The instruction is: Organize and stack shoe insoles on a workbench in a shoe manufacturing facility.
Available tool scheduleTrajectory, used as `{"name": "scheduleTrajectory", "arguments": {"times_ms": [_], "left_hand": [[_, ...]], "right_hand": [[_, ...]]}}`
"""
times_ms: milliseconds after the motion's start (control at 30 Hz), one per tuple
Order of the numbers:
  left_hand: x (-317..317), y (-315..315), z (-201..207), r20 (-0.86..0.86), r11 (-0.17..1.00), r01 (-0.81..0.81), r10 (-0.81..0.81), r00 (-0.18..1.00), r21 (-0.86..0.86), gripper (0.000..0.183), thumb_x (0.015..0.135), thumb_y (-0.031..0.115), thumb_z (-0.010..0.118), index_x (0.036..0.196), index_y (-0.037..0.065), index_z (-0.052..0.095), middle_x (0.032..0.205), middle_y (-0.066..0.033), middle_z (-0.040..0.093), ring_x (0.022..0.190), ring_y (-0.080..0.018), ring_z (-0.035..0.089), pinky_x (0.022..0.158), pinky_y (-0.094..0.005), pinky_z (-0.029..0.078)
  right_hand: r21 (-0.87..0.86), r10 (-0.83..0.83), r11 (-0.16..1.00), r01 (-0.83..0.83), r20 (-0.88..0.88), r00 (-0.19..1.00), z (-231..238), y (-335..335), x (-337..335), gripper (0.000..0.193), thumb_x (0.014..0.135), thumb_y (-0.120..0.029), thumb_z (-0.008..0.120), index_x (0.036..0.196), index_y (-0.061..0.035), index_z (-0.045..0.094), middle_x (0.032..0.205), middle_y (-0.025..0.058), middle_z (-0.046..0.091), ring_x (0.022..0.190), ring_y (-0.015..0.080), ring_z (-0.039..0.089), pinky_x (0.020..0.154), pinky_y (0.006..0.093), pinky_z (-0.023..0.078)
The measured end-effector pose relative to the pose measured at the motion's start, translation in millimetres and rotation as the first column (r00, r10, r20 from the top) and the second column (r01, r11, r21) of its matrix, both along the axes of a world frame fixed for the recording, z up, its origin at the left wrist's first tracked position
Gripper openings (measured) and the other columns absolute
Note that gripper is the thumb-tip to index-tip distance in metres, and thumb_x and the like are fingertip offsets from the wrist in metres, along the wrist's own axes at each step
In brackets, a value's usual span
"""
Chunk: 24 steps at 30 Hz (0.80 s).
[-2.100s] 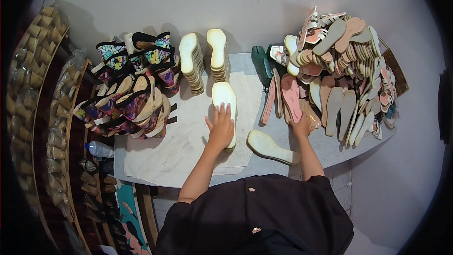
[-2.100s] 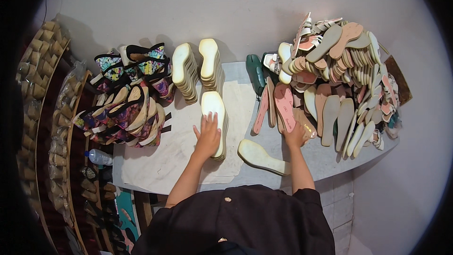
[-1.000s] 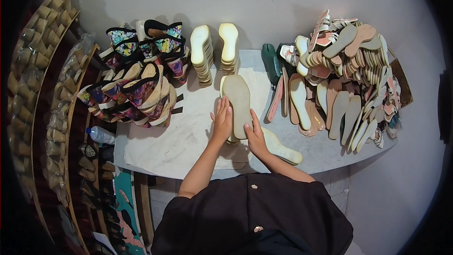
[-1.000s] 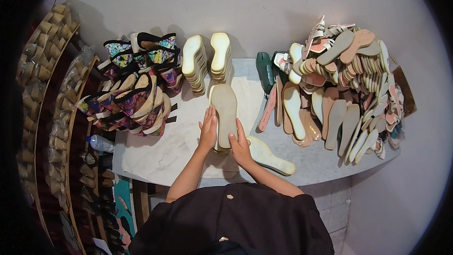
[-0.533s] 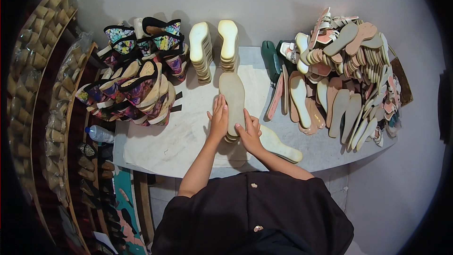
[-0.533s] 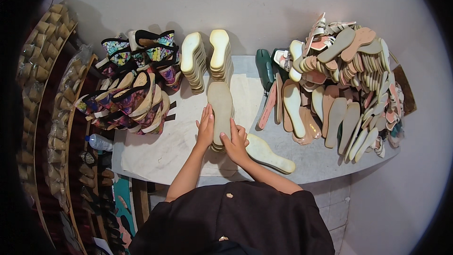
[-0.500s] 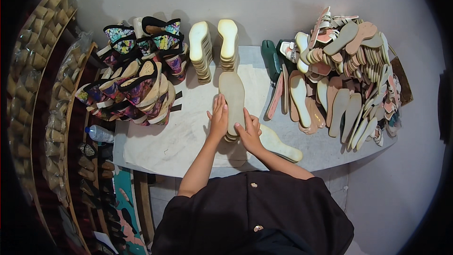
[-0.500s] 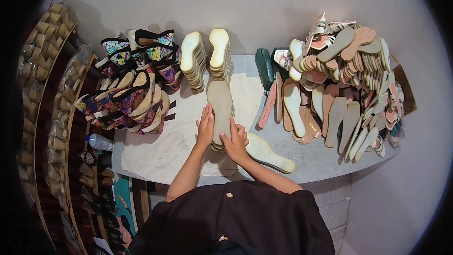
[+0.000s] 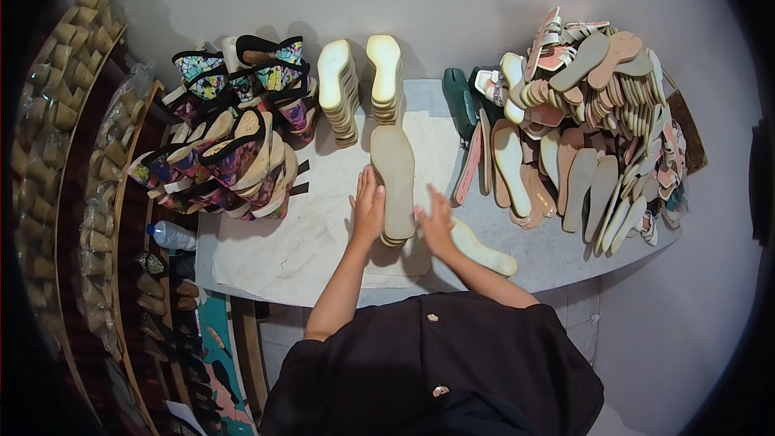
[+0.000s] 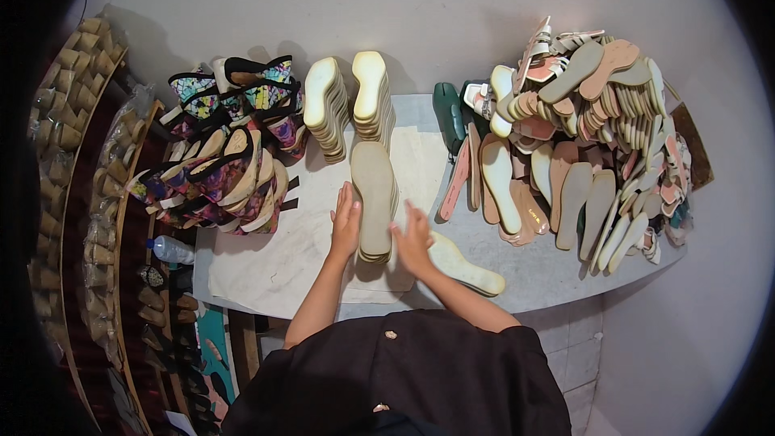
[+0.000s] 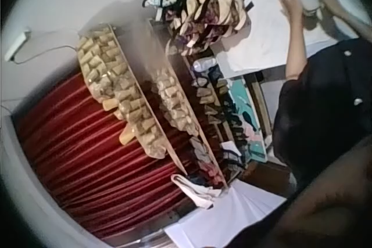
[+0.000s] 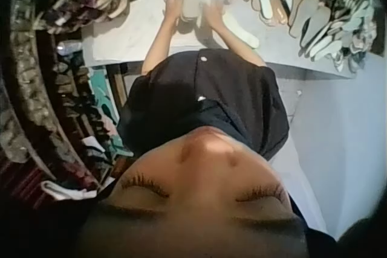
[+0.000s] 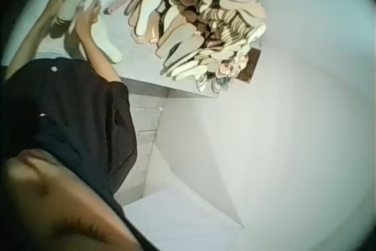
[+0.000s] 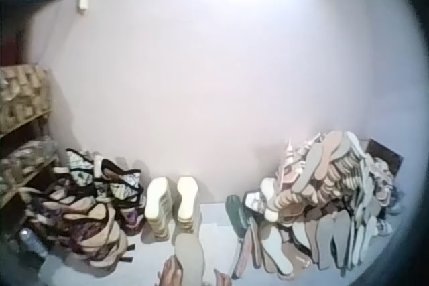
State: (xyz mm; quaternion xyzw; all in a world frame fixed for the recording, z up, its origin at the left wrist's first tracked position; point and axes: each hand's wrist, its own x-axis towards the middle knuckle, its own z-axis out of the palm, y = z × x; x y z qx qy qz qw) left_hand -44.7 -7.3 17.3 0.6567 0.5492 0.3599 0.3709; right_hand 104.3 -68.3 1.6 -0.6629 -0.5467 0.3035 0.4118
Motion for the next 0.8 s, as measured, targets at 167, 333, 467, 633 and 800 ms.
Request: {"name": "scheduleTrajectory", "arguments": {"times_ms": [167, 333, 467, 633, 800], "left_hand": [[-1.5, -13.6, 32.9, -0.109, 0.98, 0.019, 0.003, 0.994, 0.196, 0.058, 0.091, 0.034, 0.04, 0.141, 0.008, 0.025, 0.147, -0.0111, 0.023, 0.138, -0.0278, 0.015, 0.105, -0.0574, 0.003], [14.4, -33.7, 52.5, -0.645, 0.895, 0.413, -0.216, 0.733, 0.171, 0.054, 0.09, 0.031, 0.042, 0.139, 0.012, 0.032, 0.145, -0.0114, 0.026, 0.135, -0.0308, 0.02, 0.105, -0.0581, 0.011], [16.6, -34.2, 35.1, -0.637, 0.885, 0.441, -0.254, 0.728, 0.15, 0.048, 0.091, 0.033, 0.041, 0.136, 0.016, 0.037, 0.143, -0.0084, 0.03, 0.133, -0.0281, 0.025, 0.102, -0.0618, 0.016], [12.8, -31.4, 41.9, -0.643, 0.893, 0.427, -0.246, 0.725, 0.14, 0.048, 0.09, 0.033, 0.041, 0.134, 0.014, 0.039, 0.142, -0.0099, 0.032, 0.133, -0.029, 0.025, 0.102, -0.0616, 0.016], [19.5, -36.2, 58.6, -0.624, 0.897, 0.424, -0.26, 0.736, 0.126, 0.045, 0.09, 0.031, 0.043, 0.132, 0.016, 0.043, 0.141, -0.0082, 0.035, 0.132, -0.0278, 0.028, 0.102, -0.0615, 0.016]], "right_hand": [[-0.002, -0.531, 0.828, 0.561, 0.318, 0.785, -55.6, 25.7, 140.1, 0.071, 0.073, -0.023, 0.064, 0.132, -0.0015, 0.032, 0.135, 0.0175, 0.035, 0.126, 0.0344, 0.03, 0.1, 0.0583, 0.018], [-0.307, -0.392, 0.723, 0.619, 0.556, 0.733, -58.0, -6.4, 194.1, 0.076, 0.066, -0.031, 0.069, 0.131, -0.0117, 0.036, 0.132, 0.0132, 0.04, 0.123, 0.0312, 0.036, 0.097, 0.063, 0.019], [-0.197, -0.412, 0.758, 0.621, 0.593, 0.692, -54.1, -21.0, 197.9, 0.065, 0.064, -0.03, 0.068, 0.123, -0.0135, 0.047, 0.123, 0.0091, 0.047, 0.118, 0.0292, 0.04, 0.096, 0.0602, 0.019], [-0.026, -0.431, 0.88, 0.474, 0.374, 0.821, -41.9, -57.6, 182.6, 0.06, 0.061, -0.028, 0.069, 0.117, -0.0124, 0.052, 0.117, 0.0087, 0.049, 0.115, 0.0287, 0.041, 0.096, 0.0503, 0.023], [-0.048, -0.101, 0.992, 0.114, 0.223, 0.97, -34.8, -108.7, 172.6, 0.057, 0.051, -0.026, 0.069, 0.106, -0.0124, 0.058, 0.113, 0.0071, 0.05, 0.112, 0.0276, 0.04, 0.095, 0.0421, 0.024]]}}
